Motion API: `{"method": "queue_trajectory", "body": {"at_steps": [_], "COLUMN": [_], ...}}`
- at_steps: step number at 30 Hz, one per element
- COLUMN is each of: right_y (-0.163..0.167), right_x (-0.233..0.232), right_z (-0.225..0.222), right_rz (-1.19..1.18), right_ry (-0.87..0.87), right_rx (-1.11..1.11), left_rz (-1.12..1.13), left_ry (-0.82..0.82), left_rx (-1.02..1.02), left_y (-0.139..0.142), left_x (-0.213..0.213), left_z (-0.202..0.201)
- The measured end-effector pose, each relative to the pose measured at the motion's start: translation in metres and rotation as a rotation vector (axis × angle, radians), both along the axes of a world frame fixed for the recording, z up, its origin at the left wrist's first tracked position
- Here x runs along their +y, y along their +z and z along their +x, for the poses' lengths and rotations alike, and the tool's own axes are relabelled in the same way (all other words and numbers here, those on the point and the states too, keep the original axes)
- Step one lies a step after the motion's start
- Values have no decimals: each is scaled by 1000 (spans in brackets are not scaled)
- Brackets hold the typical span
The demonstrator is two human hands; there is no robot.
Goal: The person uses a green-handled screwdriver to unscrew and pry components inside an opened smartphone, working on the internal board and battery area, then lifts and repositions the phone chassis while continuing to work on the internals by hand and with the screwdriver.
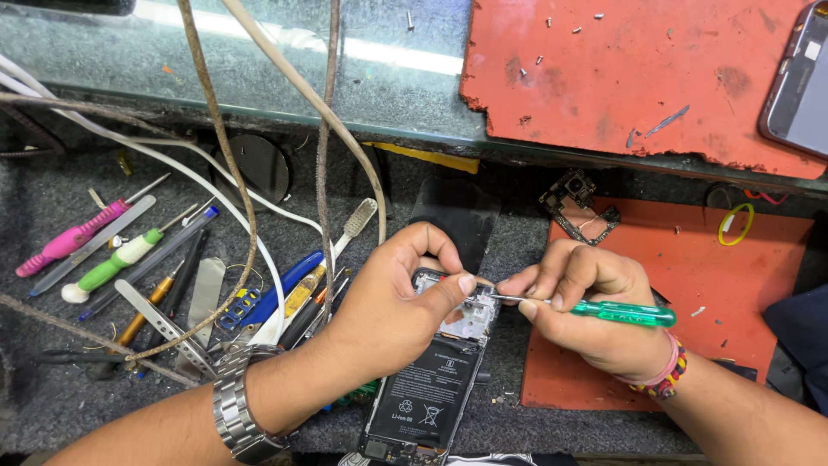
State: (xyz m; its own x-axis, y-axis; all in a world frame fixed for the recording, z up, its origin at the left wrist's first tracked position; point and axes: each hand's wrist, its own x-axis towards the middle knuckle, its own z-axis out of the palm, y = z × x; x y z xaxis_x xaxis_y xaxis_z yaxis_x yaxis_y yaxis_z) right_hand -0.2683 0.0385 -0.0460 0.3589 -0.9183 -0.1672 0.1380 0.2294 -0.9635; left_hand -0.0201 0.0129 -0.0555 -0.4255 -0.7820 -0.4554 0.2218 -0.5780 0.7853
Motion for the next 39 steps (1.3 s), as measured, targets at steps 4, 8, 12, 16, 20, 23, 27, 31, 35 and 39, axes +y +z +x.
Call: {"method": "queue_trajectory", "body": {"at_steps": [4, 8, 12, 16, 20, 23, 27, 31, 35, 39], "right_y": [0, 0, 1, 3, 7, 11, 18, 22, 24, 29], "right_x": [2, 2, -2, -4, -4, -5, -5, 2, 8, 13], "right_z": [1, -1, -3, -2, 1, -1, -5, -8, -6, 0], "right_rz": [-7, -52, -49, 26, -9, 65, 126, 106, 89, 97], "right_ry": [-20, 21, 52, 5, -67, -151, -154, -11, -18, -49], "right_rx": [27, 54, 33, -44, -19, -116, -154, 172, 258, 372], "left_rz": [20, -24, 3, -6, 36, 44, 77, 130, 194, 142], "left_ry": [-13, -22, 2, 17, 50, 80, 117, 104, 39, -21], "left_rx": [-49, -48, -14, -14, 61, 113, 216, 262, 345, 384], "left_y": [1, 2, 2, 0, 0, 1, 4, 9, 13, 19], "left_x": [-1, -1, 0, -1, -4, -6, -6, -7, -7, -1], "left_z": [1, 1, 0, 0, 3, 6, 8, 11, 11, 8]}}
